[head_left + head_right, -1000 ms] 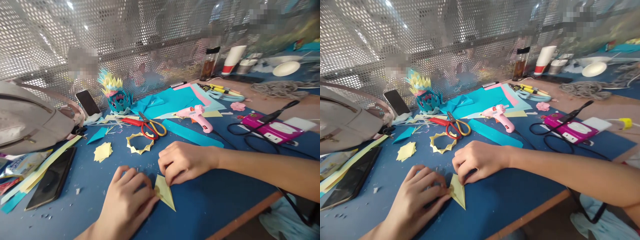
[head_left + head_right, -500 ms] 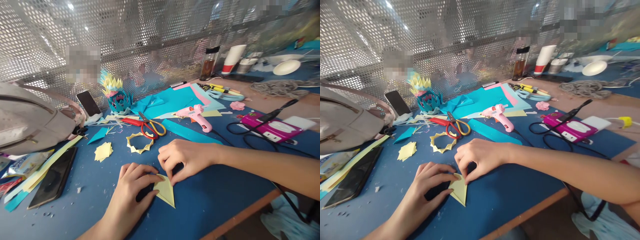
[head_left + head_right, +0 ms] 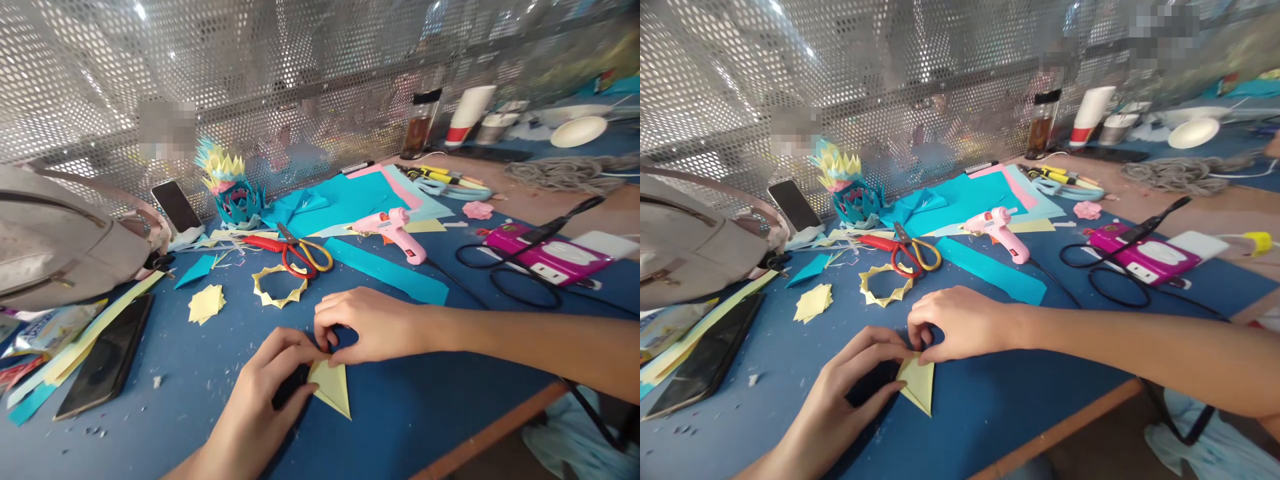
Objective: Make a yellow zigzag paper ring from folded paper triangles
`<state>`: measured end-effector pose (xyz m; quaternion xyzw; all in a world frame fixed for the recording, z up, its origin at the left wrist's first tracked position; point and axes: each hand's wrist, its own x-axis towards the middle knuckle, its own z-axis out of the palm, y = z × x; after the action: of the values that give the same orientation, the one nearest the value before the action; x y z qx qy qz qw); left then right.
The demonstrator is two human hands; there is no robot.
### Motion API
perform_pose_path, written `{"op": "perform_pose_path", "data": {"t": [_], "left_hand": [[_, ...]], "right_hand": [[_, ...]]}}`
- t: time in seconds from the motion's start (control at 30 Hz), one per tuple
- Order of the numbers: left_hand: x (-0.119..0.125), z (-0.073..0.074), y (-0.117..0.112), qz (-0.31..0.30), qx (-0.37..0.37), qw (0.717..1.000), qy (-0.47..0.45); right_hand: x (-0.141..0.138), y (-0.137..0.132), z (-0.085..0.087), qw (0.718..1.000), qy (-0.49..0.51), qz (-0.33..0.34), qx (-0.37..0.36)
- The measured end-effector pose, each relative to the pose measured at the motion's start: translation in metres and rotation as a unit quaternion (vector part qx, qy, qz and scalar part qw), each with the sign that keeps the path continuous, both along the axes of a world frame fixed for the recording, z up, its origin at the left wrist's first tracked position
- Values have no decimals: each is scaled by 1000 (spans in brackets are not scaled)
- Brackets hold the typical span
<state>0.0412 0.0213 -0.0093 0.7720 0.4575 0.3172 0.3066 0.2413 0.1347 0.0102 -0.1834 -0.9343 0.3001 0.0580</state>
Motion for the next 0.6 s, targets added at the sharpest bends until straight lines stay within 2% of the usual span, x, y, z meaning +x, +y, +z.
{"op": "perform_pose_path", "data": {"t": [0.1, 0.23, 0.3, 0.37, 0.47, 0.6], "left_hand": [[2, -1, 1, 15, 2, 1000, -8], [3, -3, 2, 66, -9, 997, 38], [4, -3, 2, 73, -12, 996, 59], [4, -2, 2, 63, 3, 996, 70], [2, -1, 2, 40, 65, 994, 78], [-3, -2, 1, 2, 142, 985, 103]], "right_hand": [[0, -3, -1, 1000, 21, 4, 1], [0, -7, -5, 999, 45, 11, 22], [1, -8, -6, 997, 64, 26, 46], [2, -6, -7, 990, 92, 71, 86], [4, 1, -7, 969, 131, 148, 149], [5, 11, -7, 957, 142, 198, 160]]}}
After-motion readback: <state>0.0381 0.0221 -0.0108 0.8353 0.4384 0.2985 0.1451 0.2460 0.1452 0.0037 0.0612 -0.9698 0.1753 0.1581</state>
